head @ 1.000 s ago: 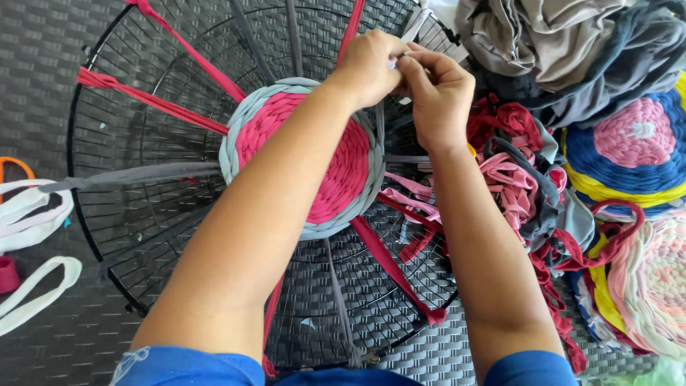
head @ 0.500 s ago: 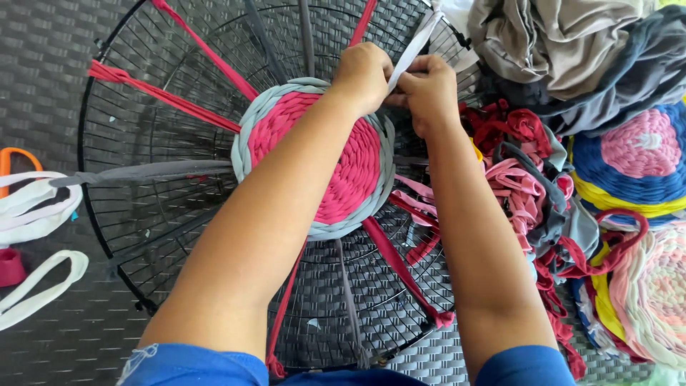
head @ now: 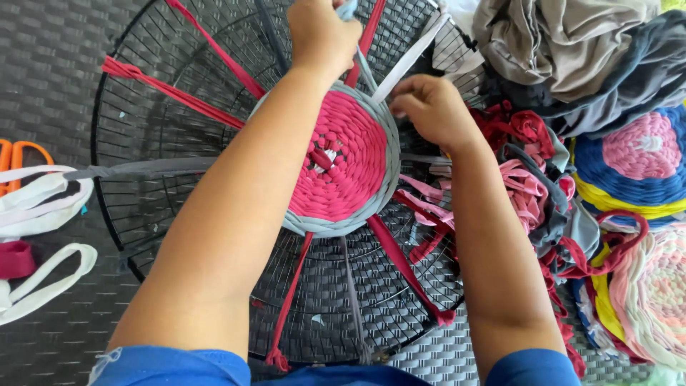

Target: Weaving a rug using fabric strips and a circular frame.

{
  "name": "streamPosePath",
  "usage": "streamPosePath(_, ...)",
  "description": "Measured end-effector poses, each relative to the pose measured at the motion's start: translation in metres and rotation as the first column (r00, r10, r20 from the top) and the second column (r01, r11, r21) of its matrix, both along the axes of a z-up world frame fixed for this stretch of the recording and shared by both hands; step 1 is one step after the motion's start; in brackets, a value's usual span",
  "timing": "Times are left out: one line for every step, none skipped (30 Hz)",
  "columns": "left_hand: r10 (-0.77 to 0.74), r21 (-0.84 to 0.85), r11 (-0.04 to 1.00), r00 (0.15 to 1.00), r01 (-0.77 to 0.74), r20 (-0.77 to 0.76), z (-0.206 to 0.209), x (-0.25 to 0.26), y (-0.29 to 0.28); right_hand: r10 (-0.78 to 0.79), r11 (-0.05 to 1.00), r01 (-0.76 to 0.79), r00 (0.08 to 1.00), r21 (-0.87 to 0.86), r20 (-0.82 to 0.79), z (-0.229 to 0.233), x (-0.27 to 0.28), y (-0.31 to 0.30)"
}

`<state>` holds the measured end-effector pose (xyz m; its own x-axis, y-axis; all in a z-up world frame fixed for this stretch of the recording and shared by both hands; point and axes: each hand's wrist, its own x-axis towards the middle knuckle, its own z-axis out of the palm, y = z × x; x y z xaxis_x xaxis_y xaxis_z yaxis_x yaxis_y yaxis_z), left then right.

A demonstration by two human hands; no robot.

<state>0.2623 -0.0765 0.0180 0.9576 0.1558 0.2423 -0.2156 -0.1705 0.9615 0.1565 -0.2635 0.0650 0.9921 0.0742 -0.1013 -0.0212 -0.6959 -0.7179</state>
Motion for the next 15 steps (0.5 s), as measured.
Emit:
streamPosePath(0.004, 0.001, 1.0, 1.0, -0.004, 0.008, 0.006, -0.002, 0.004, 0.004, 1.0, -0.004, 1.0, 0.001, 0.008, 0.002, 0.001, -0.001)
streamPosePath(-0.024, -0.097, 0.995, 0.997, 0.016, -0.079, 0.011, -0.005, 0.007, 0.022, 0.998, -0.018, 0.998, 0.065, -0.063, 0.002, -0.001, -0.002)
streamPosePath(-0.06, -0.195, 0.98, 0.985, 0.027, -0.163, 0.015, -0.009, 0.009, 0.046, 0.991, -0.028, 0.99, 0.13, -0.133, 0.003, -0.004, -0.004)
streamPosePath(-0.062, -0.196, 0.98, 0.985, 0.029, -0.163, 0.017, -0.012, 0.011, 0.044, 0.991, -0.026, 0.99, 0.13, -0.133, -0.003, -0.003, -0.007)
streamPosePath(-0.118, -0.29, 0.955, 0.972, 0.056, -0.202, 0.019, -0.015, 0.012, 0.055, 0.982, -0.029, 0.989, 0.186, -0.137, -0.009, -0.003, -0.011)
streamPosePath(-0.173, -0.383, 0.921, 0.958, 0.074, -0.229, 0.023, -0.016, 0.015, 0.071, 0.97, -0.036, 0.988, 0.24, -0.137, -0.014, 0.0, -0.014)
streamPosePath(-0.171, -0.384, 0.92, 0.959, 0.075, -0.224, 0.026, -0.02, 0.019, 0.073, 0.97, -0.039, 0.989, 0.239, -0.132, -0.018, 0.0, -0.013)
streamPosePath(-0.185, -0.322, 0.941, 0.956, 0.105, -0.227, 0.028, -0.023, 0.022, 0.054, 0.972, -0.033, 0.995, 0.232, -0.084, -0.023, -0.002, -0.013)
streamPosePath(-0.198, -0.259, 0.956, 0.952, 0.135, -0.232, 0.03, -0.027, 0.025, 0.035, 0.974, -0.026, 0.999, 0.226, -0.036, -0.028, -0.003, -0.012)
streamPosePath(-0.2, -0.258, 0.956, 0.951, 0.137, -0.236, 0.022, -0.023, 0.031, 0.033, 0.974, -0.023, 0.999, 0.227, -0.04, -0.031, -0.002, -0.013)
streamPosePath(-0.219, -0.098, 0.973, 0.972, 0.21, -0.084, 0.013, -0.018, 0.037, 0.029, 0.968, -0.022, 0.999, 0.249, -0.022, -0.034, -0.002, -0.014)
streamPosePath(-0.258, 0.075, 0.965, 0.964, 0.253, 0.067, 0.006, -0.012, 0.043, 0.025, 0.962, -0.023, 1.0, 0.272, -0.003, -0.036, -0.001, -0.014)
streamPosePath(-0.26, 0.077, 0.964, 0.963, 0.255, 0.064, 0.0, -0.009, 0.053, 0.023, 0.961, -0.021, 1.0, 0.274, -0.005, -0.033, -0.004, -0.014)
streamPosePath(-0.275, 0.328, 0.925, 0.933, 0.19, 0.234, -0.004, -0.004, 0.064, 0.032, 0.967, -0.033, 0.999, 0.254, 0.01, -0.029, -0.004, -0.012)
streamPosePath(-0.327, 0.546, 0.834, 0.864, 0.074, 0.382, -0.008, 0.002, 0.075, 0.04, 0.971, -0.045, 0.999, 0.234, 0.025, -0.024, -0.003, -0.01)
